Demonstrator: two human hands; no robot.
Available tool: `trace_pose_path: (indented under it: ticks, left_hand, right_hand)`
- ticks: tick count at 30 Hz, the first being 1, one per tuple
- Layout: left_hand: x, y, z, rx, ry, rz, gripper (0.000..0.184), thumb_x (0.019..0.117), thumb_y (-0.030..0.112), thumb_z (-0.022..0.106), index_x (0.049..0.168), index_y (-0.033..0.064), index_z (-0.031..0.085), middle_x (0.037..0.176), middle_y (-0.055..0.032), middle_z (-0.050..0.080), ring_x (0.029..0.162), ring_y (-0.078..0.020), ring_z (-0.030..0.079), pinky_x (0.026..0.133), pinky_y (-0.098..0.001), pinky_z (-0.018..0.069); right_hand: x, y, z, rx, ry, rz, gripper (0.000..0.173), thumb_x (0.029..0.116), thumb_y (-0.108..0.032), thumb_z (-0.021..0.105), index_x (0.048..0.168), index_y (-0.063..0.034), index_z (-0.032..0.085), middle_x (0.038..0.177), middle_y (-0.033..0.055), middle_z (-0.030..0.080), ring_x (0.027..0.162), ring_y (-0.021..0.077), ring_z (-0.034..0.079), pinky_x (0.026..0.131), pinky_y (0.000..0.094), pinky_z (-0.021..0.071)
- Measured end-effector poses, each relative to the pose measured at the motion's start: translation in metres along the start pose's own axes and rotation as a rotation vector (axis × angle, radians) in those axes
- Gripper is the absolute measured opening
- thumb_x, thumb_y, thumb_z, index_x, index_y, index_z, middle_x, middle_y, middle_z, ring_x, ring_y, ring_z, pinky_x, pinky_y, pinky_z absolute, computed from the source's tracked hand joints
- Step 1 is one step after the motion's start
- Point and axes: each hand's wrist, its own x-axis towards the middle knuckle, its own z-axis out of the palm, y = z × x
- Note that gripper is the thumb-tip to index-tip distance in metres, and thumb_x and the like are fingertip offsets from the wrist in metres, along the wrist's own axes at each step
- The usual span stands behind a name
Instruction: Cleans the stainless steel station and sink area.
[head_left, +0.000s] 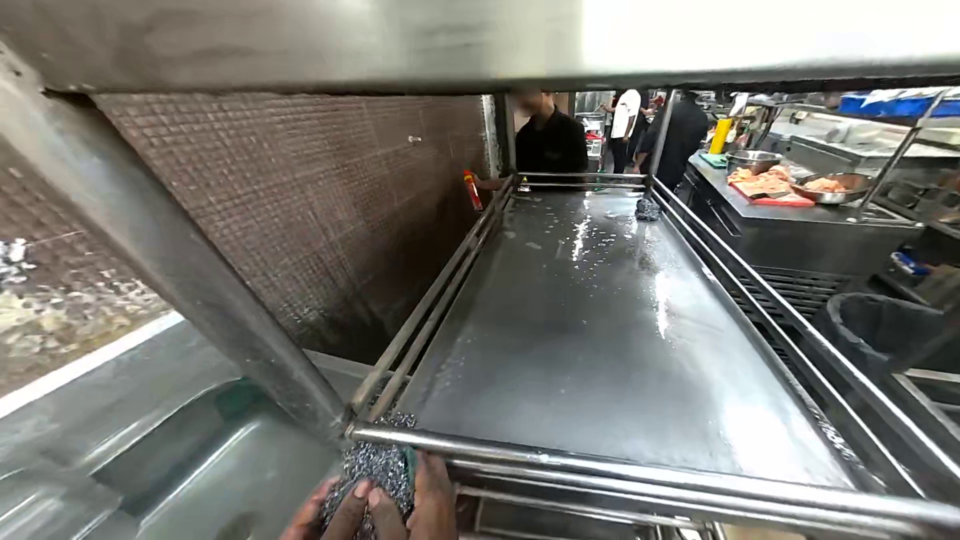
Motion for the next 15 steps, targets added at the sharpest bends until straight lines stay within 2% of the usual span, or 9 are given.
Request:
trace_pose_path:
  ticks: [2,5,7,9,12,15]
  left_hand:
    - [0.007,0.008,-0.002,0.016,0.033,-0.088,0.021,0.0932,0.004,0.068,0.112,-0.0033,0.065,0.088,-0.0016,0.072,0.078,-0.0081,0.070,0.073,-0.0291,0.0617]
    - [0.014,0.017,-0.002,0.055,0.042,-0.209,0.019,0.0950,0.007,0.068,0.111,-0.0019,0.069,0.087,-0.0065,0.072,0.073,-0.0122,0.069,0.067,-0.0315,0.0607]
    - [0.018,0.013,-0.009,0.043,0.019,-0.248,0.019,0.0979,0.007,0.065,0.114,-0.0014,0.070,0.091,-0.0105,0.074,0.077,-0.0164,0.071,0.070,-0.0351,0.0619]
    - [0.019,0.006,-0.019,0.029,0.000,-0.283,0.022,0.0993,0.011,0.066,0.118,0.0005,0.070,0.096,-0.0124,0.074,0.082,-0.0200,0.071,0.075,-0.0393,0.0616]
    - [0.018,0.001,-0.025,-0.006,0.001,-0.291,0.020,0.0987,0.014,0.068,0.115,0.0020,0.073,0.092,-0.0125,0.074,0.077,-0.0195,0.069,0.069,-0.0374,0.0595]
    - [0.011,0.000,-0.026,-0.059,0.026,-0.276,0.019,0.0980,0.013,0.069,0.112,0.0029,0.075,0.090,-0.0118,0.074,0.073,-0.0179,0.069,0.066,-0.0340,0.0591]
  right_hand:
    - [0.004,-0.003,0.009,-0.039,0.022,0.014,0.051,0.0940,-0.022,0.069,0.128,0.0154,0.062,0.122,0.0287,0.067,0.113,0.0340,0.068,0.100,0.0470,0.0550]
    - [0.014,-0.006,0.013,-0.140,-0.026,0.027,0.049,0.0950,-0.028,0.067,0.127,0.0097,0.065,0.118,0.0227,0.070,0.109,0.0303,0.070,0.098,0.0447,0.0567]
    - [0.018,-0.011,0.014,-0.215,-0.122,0.077,0.051,0.0959,-0.031,0.066,0.132,0.0049,0.064,0.121,0.0203,0.068,0.107,0.0292,0.069,0.095,0.0451,0.0574]
    - [0.019,-0.012,0.021,-0.274,-0.143,0.066,0.048,0.0951,-0.030,0.068,0.130,0.0022,0.065,0.118,0.0195,0.068,0.103,0.0299,0.069,0.092,0.0468,0.0586]
    - [0.018,-0.012,0.029,-0.309,-0.093,-0.006,0.038,0.0925,-0.022,0.070,0.122,0.0006,0.068,0.111,0.0188,0.066,0.095,0.0307,0.069,0.082,0.0481,0.0597]
    - [0.012,-0.013,0.033,-0.360,-0.067,-0.062,0.042,0.0913,-0.017,0.069,0.129,0.0015,0.065,0.123,0.0214,0.063,0.093,0.0306,0.070,0.077,0.0464,0.0610]
